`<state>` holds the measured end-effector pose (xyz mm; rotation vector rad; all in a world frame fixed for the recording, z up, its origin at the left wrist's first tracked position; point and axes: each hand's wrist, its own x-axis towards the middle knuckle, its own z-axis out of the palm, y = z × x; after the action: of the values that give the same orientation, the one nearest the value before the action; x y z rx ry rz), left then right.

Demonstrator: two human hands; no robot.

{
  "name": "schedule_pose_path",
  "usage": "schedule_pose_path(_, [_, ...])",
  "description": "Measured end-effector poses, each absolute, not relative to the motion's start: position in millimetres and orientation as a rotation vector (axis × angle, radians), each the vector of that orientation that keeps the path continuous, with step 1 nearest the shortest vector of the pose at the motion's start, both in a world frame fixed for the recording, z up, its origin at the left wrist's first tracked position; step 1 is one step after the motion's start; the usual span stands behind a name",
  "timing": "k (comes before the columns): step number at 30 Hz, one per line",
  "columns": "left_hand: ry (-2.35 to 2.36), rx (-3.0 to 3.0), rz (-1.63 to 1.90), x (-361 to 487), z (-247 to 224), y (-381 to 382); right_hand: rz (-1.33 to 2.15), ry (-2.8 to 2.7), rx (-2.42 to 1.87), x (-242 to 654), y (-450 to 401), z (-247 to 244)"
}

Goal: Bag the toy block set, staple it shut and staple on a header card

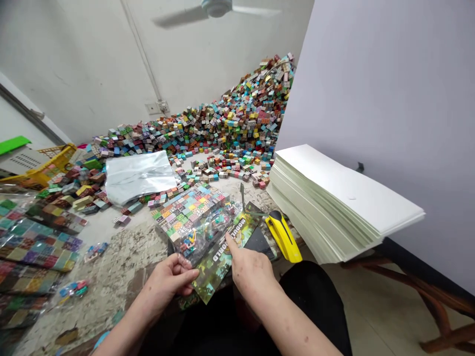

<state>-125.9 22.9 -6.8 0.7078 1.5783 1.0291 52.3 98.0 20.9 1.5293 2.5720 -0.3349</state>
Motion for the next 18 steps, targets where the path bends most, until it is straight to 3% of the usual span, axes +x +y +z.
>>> schedule_pose_path(9, [1.574, 0.679, 1.003, -126.3, -7.4, 22.7, -0.170, 2.476, 1.737, 65.6, 154.3, 37.0])
schedule_pose_path(18, [1.570, 0.637, 1.004, -125.3, -6.6, 24.2, -0.281, 2.467, 1.758, 63.1, 169.8, 22.9])
